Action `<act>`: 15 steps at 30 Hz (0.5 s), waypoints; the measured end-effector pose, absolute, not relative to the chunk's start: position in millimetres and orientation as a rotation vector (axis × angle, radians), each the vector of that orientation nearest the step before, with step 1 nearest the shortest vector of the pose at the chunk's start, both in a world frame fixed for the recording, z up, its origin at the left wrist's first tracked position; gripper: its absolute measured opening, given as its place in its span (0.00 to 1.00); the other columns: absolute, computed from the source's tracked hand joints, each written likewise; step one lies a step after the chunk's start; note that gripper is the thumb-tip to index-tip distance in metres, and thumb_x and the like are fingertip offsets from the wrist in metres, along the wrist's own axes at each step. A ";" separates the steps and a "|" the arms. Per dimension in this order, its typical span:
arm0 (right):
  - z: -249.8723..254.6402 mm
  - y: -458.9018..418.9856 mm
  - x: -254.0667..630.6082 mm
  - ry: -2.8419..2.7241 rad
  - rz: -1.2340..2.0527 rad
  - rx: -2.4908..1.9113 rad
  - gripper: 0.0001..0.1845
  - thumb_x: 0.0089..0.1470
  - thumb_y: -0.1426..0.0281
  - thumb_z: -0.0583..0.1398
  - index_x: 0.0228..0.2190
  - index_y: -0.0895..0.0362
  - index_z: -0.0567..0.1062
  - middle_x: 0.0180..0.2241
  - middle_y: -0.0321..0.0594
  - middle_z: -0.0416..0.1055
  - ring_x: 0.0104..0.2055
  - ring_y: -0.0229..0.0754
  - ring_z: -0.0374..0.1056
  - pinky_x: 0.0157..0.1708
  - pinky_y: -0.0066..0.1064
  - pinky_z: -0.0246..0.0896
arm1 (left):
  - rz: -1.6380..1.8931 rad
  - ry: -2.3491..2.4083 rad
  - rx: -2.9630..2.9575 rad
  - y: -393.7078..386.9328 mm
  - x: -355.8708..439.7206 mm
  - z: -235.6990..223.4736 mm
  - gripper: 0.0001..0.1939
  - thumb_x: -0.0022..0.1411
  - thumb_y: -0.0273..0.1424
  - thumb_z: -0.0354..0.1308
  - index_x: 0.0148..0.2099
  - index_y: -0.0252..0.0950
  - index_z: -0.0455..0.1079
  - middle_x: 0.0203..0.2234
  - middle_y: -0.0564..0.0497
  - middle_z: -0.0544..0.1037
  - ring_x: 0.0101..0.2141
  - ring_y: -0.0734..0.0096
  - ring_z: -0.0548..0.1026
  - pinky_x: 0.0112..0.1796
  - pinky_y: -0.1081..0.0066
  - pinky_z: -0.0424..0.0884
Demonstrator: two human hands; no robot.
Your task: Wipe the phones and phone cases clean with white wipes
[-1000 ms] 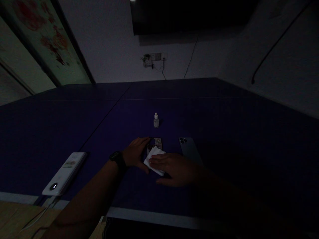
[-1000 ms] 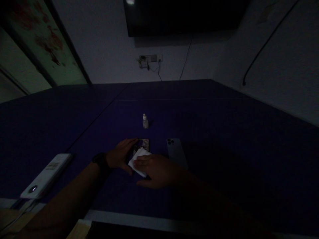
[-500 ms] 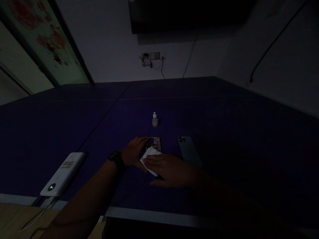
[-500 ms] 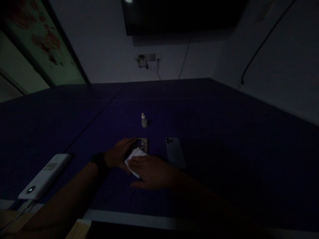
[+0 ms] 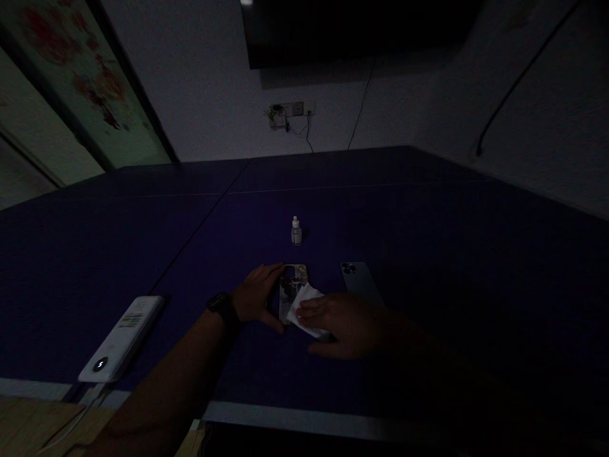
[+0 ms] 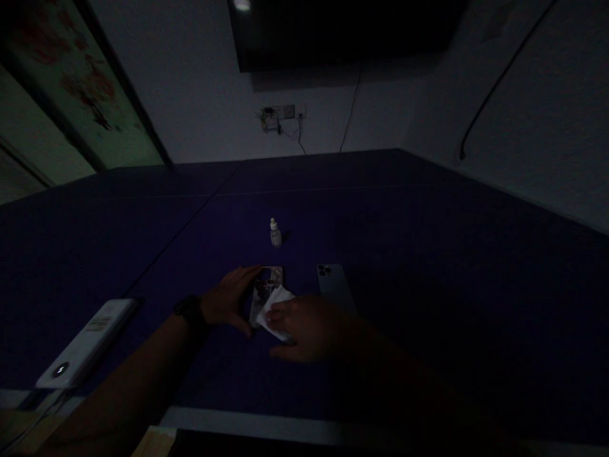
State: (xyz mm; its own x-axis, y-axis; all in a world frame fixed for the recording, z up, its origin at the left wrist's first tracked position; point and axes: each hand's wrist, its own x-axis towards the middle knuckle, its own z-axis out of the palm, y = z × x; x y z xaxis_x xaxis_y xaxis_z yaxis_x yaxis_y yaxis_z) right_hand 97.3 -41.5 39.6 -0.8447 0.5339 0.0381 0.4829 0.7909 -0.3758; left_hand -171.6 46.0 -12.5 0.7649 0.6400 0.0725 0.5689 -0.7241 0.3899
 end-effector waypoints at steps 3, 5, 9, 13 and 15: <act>35.6 -40.8 93.8 -2.866 0.490 -0.811 0.32 0.62 0.59 0.62 0.61 0.65 0.71 0.62 0.56 0.69 0.67 0.55 0.64 0.65 0.44 0.61 | 0.286 0.922 2.611 46.2 -171.6 -12.1 0.75 0.35 0.69 0.67 0.75 0.35 0.44 0.71 0.27 0.54 0.69 0.32 0.54 0.66 0.35 0.46; 34.2 -39.1 96.5 -2.845 0.450 -0.877 0.31 0.62 0.60 0.62 0.61 0.64 0.71 0.62 0.57 0.69 0.66 0.56 0.64 0.64 0.46 0.62 | 0.279 0.934 2.606 46.4 -171.7 -11.9 0.75 0.35 0.68 0.68 0.75 0.35 0.44 0.71 0.28 0.54 0.69 0.31 0.54 0.66 0.34 0.45; 37.3 -39.4 102.4 -2.812 0.480 -0.886 0.24 0.62 0.60 0.62 0.56 0.57 0.77 0.56 0.50 0.76 0.61 0.54 0.71 0.61 0.44 0.66 | 0.269 0.948 2.601 47.0 -171.2 -12.2 0.76 0.33 0.69 0.68 0.75 0.34 0.46 0.70 0.27 0.55 0.69 0.30 0.54 0.66 0.34 0.47; 38.0 -43.6 94.8 -2.844 0.509 -0.781 0.29 0.61 0.60 0.64 0.59 0.60 0.74 0.60 0.52 0.73 0.63 0.52 0.68 0.62 0.40 0.64 | 0.289 0.940 2.613 47.4 -171.1 -13.0 0.76 0.33 0.70 0.67 0.75 0.34 0.45 0.70 0.27 0.55 0.69 0.32 0.55 0.66 0.36 0.47; 35.1 -43.0 91.7 -2.855 0.488 -0.765 0.32 0.61 0.62 0.64 0.61 0.64 0.71 0.62 0.55 0.69 0.66 0.53 0.64 0.65 0.42 0.62 | 0.296 0.929 2.620 47.2 -171.4 -13.0 0.75 0.34 0.70 0.66 0.75 0.36 0.45 0.71 0.29 0.55 0.69 0.32 0.55 0.66 0.35 0.47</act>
